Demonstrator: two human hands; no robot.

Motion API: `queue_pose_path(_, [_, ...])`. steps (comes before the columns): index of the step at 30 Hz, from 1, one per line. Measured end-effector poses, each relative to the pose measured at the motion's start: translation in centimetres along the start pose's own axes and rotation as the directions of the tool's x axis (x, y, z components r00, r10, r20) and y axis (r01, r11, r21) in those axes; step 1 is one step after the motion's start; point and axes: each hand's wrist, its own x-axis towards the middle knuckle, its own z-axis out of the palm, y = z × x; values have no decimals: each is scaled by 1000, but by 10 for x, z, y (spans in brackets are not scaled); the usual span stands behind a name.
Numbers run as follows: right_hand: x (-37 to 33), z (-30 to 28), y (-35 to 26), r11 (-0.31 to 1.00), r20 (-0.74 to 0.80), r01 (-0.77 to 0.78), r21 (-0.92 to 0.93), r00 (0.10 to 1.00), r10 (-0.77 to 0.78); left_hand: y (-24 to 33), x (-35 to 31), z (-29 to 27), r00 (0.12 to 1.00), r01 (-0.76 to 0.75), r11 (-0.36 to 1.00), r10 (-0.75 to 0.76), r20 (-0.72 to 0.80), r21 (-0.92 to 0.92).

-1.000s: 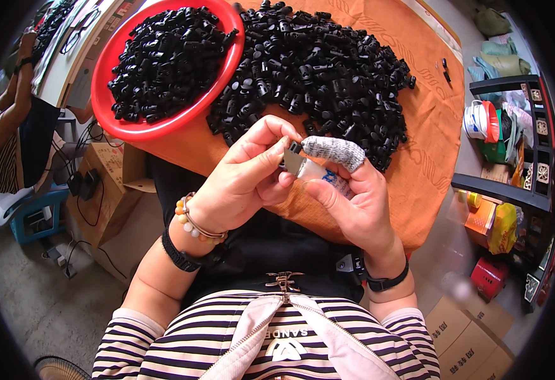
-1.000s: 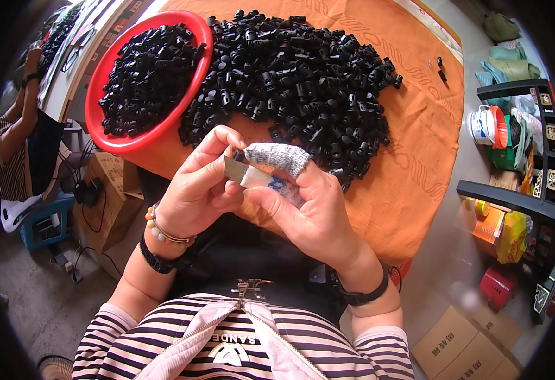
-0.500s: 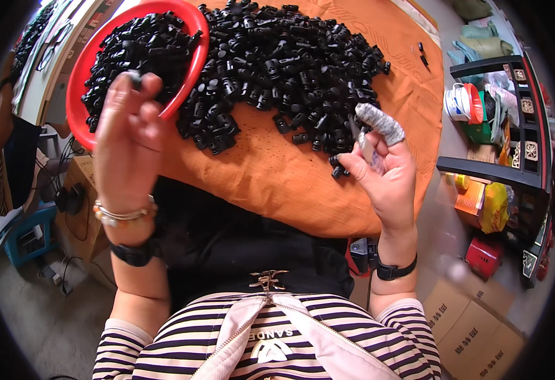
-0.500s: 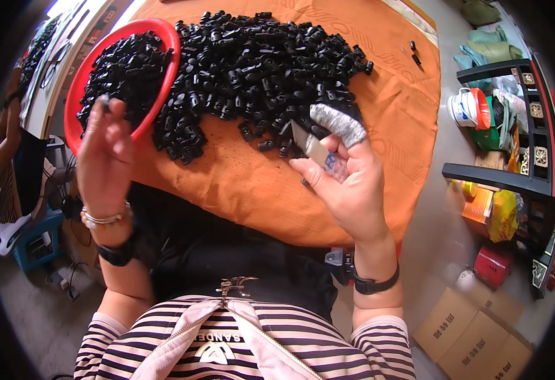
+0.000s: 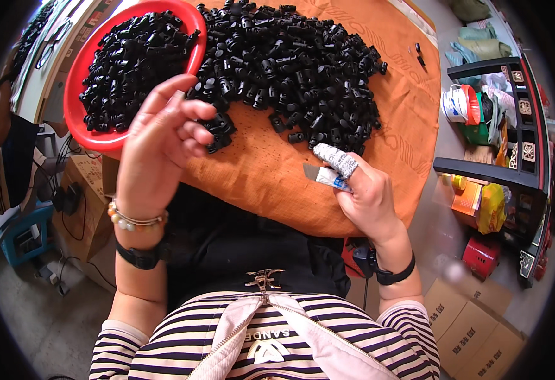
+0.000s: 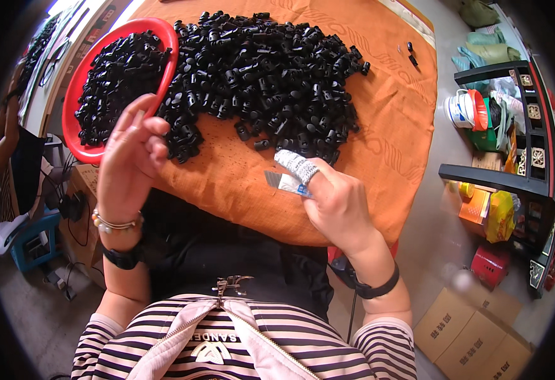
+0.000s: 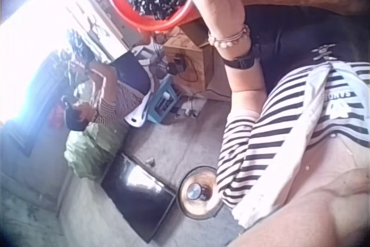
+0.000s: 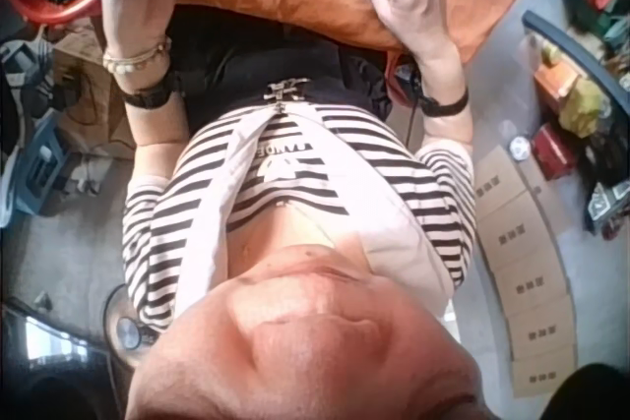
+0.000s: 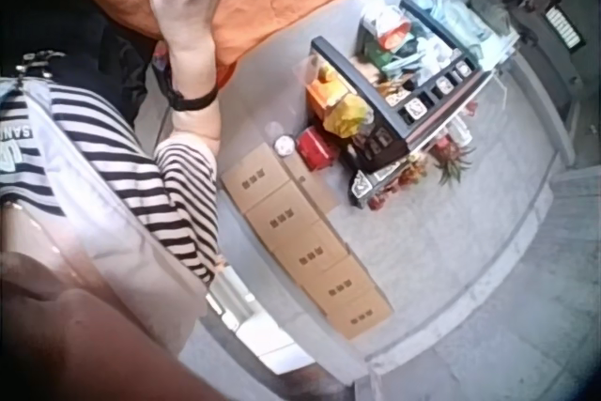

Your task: Inspecting and sorting small black plastic shoe components, using a blade to trim excess material.

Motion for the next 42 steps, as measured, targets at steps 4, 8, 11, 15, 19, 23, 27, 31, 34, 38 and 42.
queue_pose_path(4, [9, 9, -9, 940, -92, -34, 340, 993, 69, -20, -7, 25, 975, 220, 972, -220, -20, 81])
queue_pose_path(8, [17, 14, -19, 709, -95, -6, 705, 990, 103, -34, -11, 42, 941, 322, 925, -336, 38, 202])
queue_pose_path(11, [28, 14, -37, 577, -89, -21, 817, 983, 163, -42, -14, 53, 940, 294, 945, -313, 138, 144])
queue_pose_path(15, [38, 18, -48, 641, -124, -3, 767, 981, 152, -43, -11, 46, 911, 360, 931, -366, 188, 67])
queue_pose_path(19, [37, 22, -55, 469, -33, -82, 880, 972, 232, -44, -12, 45, 930, 327, 943, -310, 199, -57])
queue_pose_path(23, [37, 24, -53, 597, 13, -75, 799, 994, 108, -42, -13, 44, 932, 332, 932, -301, 200, -143])
queue_pose_path(27, [38, 24, -57, 525, -42, -33, 850, 991, 130, -40, -11, 41, 945, 316, 926, -287, 158, -206])
queue_pose_path(31, [37, 25, -51, 387, -60, -14, 922, 982, 179, -38, -11, 36, 952, 303, 924, -281, 123, -233])
queue_pose_path(34, [34, 27, -49, 433, -5, -76, 898, 983, 183, -37, -10, 36, 948, 315, 903, -284, 143, -292])
queue_pose_path(38, [36, 28, -55, 413, 48, -120, 903, 982, 181, -36, -13, 35, 942, 334, 900, -305, 143, -282])
queue_pose_path(42, [36, 25, -57, 454, 50, -117, 883, 987, 155, -37, -13, 34, 926, 366, 897, -325, 192, -247])
